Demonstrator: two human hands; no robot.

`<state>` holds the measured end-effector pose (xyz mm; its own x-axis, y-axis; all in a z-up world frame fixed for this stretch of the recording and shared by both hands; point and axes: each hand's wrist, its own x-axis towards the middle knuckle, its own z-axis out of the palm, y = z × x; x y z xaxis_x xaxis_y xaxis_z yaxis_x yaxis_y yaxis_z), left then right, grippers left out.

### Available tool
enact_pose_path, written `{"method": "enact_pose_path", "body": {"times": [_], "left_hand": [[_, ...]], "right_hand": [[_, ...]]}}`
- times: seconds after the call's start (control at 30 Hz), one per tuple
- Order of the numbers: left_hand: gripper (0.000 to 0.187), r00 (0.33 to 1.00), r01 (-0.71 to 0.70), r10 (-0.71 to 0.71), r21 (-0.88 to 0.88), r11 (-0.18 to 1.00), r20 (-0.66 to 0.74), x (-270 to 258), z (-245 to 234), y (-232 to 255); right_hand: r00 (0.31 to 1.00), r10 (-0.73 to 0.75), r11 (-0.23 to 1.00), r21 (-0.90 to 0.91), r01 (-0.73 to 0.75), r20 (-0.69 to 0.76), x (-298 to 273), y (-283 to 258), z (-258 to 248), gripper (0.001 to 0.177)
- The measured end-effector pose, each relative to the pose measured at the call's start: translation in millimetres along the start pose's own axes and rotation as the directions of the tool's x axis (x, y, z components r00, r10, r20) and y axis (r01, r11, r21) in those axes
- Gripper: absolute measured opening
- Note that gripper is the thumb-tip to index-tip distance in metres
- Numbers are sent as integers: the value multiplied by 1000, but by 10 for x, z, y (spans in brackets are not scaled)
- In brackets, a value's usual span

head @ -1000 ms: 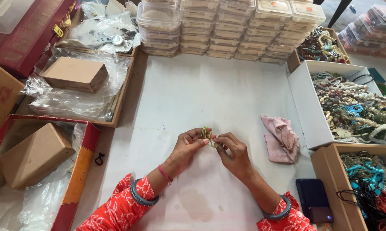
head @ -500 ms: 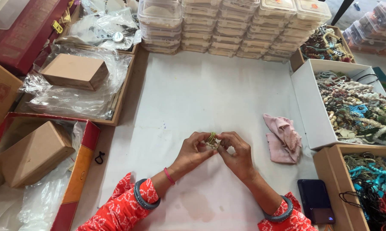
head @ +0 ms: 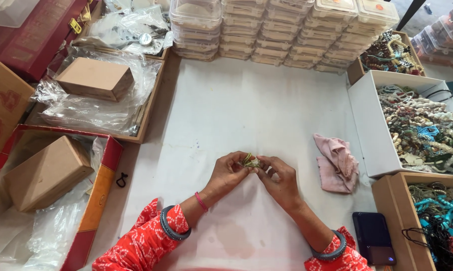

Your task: The person cleans a green beaded necklace with a pink cloth, then places it into a small plastic bag. They put the bag into a small paper bag and tie it. Finally, they wipe a clear plastic container with the cloth.

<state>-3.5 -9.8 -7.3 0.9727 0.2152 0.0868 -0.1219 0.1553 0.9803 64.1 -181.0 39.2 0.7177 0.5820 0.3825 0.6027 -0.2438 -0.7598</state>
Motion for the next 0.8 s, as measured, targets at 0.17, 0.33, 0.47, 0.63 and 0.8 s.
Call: {"method": "enact_pose_path", "body": {"times": [0.17, 0.33, 0.47, 0.63, 0.8], "left_hand": [[28, 998, 58, -57, 160, 985, -11, -20, 16, 91], [29, 999, 46, -37, 332, 942, -32, -21, 0, 148], [21, 997, 21, -42, 273, 962, 71, -13, -29, 207], [9, 989, 89, -107, 162, 983, 106, -32, -30, 211], [13, 1000, 9, -12, 271, 962, 9, -57, -13, 314]], "right_hand": [[982, -190, 971, -150, 185, -19, 6, -90, -42, 36], [991, -128, 979, -155, 132, 39, 45, -164, -56, 46], [985, -115, 993, 25, 113, 132, 62, -144, -57, 61], [989, -3, 1000, 12, 1, 149, 38, -88, -21, 59], [990, 6, 1000, 23, -10, 139, 15, -57, 24, 30]]}}
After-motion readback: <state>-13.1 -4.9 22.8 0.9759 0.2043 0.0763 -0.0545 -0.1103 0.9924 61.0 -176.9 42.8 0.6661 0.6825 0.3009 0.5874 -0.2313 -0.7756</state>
